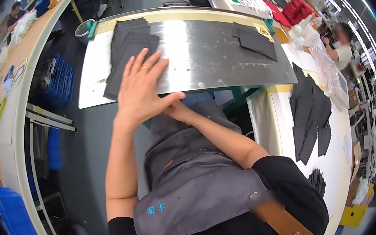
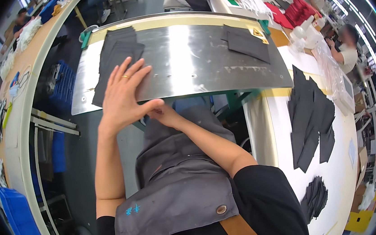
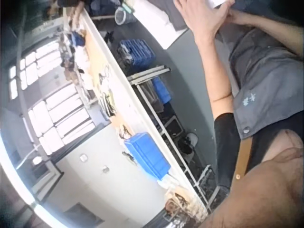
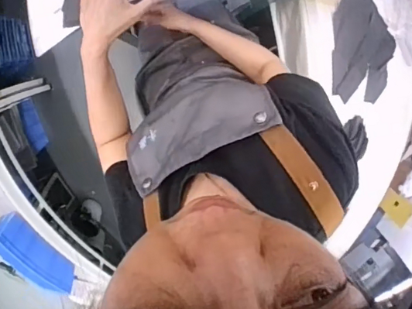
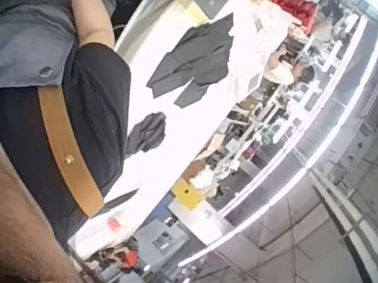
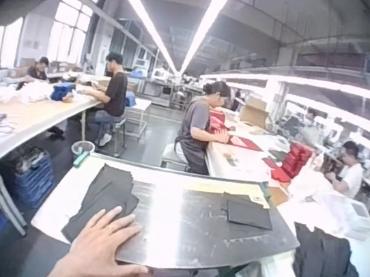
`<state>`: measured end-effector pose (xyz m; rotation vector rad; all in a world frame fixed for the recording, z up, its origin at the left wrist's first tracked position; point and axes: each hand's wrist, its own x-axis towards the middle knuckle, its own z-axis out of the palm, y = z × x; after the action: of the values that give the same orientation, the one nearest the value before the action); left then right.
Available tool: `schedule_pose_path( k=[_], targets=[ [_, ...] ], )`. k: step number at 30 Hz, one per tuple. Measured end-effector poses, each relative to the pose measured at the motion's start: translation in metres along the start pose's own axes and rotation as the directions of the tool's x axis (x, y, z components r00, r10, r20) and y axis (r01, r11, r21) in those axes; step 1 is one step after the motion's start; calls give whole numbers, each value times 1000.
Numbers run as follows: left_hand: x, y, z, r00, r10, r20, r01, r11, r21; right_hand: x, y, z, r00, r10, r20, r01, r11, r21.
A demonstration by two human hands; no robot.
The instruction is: The person uses a manual hydraulic guillotine cutter to trim rectangular pieces of dark fabric. They repeatedly place fabric pieces on the cutting table, align them against a guide, and press down the lever to slice the material. The person stacks the cut pieces and occasionally uses a wrench to adjust the machine's guide rail.
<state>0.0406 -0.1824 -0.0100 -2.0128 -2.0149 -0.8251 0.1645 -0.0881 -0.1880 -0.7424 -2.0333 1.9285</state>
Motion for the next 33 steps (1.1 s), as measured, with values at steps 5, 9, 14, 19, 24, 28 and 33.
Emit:
schedule_pose_path(
  k=[5, 9, 14, 19, 24, 28, 33],
  targets=[
    [2, -11, -16, 998, -19, 66, 35, 965, -261, -28, 65, -25, 996, 31, -79, -14, 979, 204],
    [6, -16, -22, 983, -122, 135, 180, 768, -614, -37, 74, -25, 997, -29, -68, 43, 973, 225],
    [10, -8, -25, 942, -278, 189, 331, 664, -670, -43, 74, -29, 997, -64, -47, 73, 974, 213],
    [10, -14, -19, 885, -460, 71, 366, 595, -715, -50, 78, -33, 997, -73, 26, 67, 980, 187],
    [2, 26, -15, 839, -331, -433, 119, 887, -447, -56, 77, -36, 995, -83, 49, 74, 984, 162],
    [-43, 69, -1, 878, -1, -479, -121, 967, -225, -59, 72, -35, 997, -34, 67, 22, 983, 184],
    [-115, 90, 74, 971, -79, -227, -15, 923, -385, -58, 64, -34, 995, 24, 94, -42, 980, 197]
  ],
)
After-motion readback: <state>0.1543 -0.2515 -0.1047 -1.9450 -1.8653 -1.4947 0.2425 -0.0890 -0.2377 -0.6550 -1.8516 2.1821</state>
